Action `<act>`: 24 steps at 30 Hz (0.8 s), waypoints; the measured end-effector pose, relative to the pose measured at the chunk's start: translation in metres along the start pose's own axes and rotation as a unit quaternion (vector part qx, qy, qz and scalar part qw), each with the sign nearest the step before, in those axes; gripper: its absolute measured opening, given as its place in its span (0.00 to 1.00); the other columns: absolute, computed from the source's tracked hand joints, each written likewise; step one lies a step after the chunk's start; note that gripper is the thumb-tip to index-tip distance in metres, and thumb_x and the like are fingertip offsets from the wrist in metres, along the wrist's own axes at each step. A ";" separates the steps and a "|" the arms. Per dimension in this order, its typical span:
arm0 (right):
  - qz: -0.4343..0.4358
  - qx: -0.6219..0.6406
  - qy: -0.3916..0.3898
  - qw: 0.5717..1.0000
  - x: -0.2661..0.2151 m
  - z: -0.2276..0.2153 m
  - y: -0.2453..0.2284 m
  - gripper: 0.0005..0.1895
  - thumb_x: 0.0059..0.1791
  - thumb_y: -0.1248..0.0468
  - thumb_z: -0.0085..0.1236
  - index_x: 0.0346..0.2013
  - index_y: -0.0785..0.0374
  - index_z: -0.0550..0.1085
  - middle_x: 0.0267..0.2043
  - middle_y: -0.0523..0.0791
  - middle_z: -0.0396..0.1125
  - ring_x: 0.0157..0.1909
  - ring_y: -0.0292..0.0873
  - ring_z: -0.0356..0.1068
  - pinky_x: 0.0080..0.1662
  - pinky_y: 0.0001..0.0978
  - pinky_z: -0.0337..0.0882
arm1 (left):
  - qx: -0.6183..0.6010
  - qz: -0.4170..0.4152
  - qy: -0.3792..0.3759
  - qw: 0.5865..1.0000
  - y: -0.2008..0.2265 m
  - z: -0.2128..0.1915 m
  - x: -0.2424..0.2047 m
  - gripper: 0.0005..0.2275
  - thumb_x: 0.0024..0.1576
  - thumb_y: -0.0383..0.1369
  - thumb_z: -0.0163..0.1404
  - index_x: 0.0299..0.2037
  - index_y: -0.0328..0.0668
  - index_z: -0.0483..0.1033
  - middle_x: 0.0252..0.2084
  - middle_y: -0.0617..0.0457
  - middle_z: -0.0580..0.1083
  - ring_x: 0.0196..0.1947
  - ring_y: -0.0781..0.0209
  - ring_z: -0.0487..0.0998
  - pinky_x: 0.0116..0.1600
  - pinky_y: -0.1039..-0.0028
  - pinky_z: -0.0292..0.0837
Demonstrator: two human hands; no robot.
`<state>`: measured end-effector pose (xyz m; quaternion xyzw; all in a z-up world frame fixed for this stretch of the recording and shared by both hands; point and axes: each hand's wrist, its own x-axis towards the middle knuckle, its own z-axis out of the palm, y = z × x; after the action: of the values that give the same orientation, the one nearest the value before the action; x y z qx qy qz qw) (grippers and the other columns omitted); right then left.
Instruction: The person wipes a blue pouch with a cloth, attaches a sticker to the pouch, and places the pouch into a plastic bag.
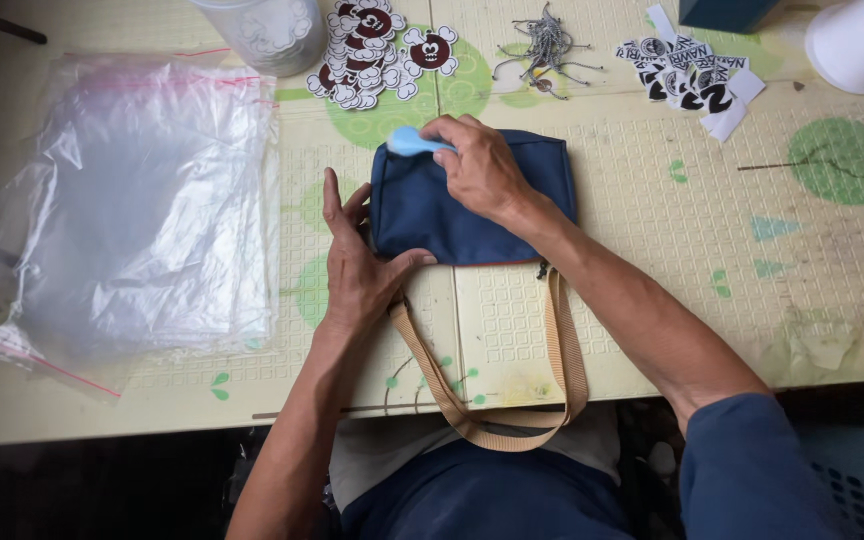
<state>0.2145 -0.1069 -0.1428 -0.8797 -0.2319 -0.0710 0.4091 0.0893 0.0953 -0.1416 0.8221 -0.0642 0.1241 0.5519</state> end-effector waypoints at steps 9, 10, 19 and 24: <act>0.019 0.168 -0.211 0.963 -0.022 -0.044 -0.082 0.13 0.52 0.71 0.53 0.50 0.60 0.79 0.40 0.52 0.76 0.44 0.46 0.73 0.50 0.44 0.73 | 0.026 0.029 -0.023 0.999 -0.011 0.000 0.008 0.70 0.33 0.45 0.78 0.77 0.44 0.29 0.72 0.35 0.62 0.69 0.33 0.66 0.71 0.51 0.65; 0.023 0.167 -0.207 0.964 -0.018 -0.033 -0.071 0.13 0.52 0.71 0.53 0.50 0.60 0.79 0.40 0.52 0.76 0.44 0.46 0.73 0.50 0.44 0.73 | 0.024 0.031 -0.028 0.999 -0.010 0.002 0.006 0.70 0.33 0.45 0.78 0.77 0.44 0.29 0.72 0.35 0.62 0.69 0.33 0.66 0.71 0.51 0.65; 0.059 -0.127 -0.072 0.988 -0.033 -0.060 0.009 0.11 0.51 0.69 0.59 0.45 0.53 0.82 0.38 0.50 0.71 0.43 0.55 0.75 0.47 0.45 0.75 | 0.205 0.013 -0.060 0.977 0.001 0.007 0.001 0.54 0.51 0.62 0.59 0.77 0.36 0.40 0.71 0.44 0.66 0.73 0.44 0.60 0.67 0.54 0.60; 0.125 -0.220 -0.066 0.965 -0.063 -0.128 0.036 0.10 0.51 0.67 0.60 0.45 0.53 0.82 0.39 0.55 0.70 0.46 0.62 0.74 0.47 0.53 0.75 | 0.246 -0.020 -0.084 0.965 0.019 0.008 0.000 0.62 0.37 0.68 0.62 0.76 0.36 0.46 0.71 0.39 0.64 0.74 0.41 0.57 0.71 0.53 0.54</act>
<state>0.1838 -0.2450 -0.1034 -0.9728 -0.1250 -0.0098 0.1948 0.0858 0.0809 -0.1272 0.9411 -0.0609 0.0554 0.3280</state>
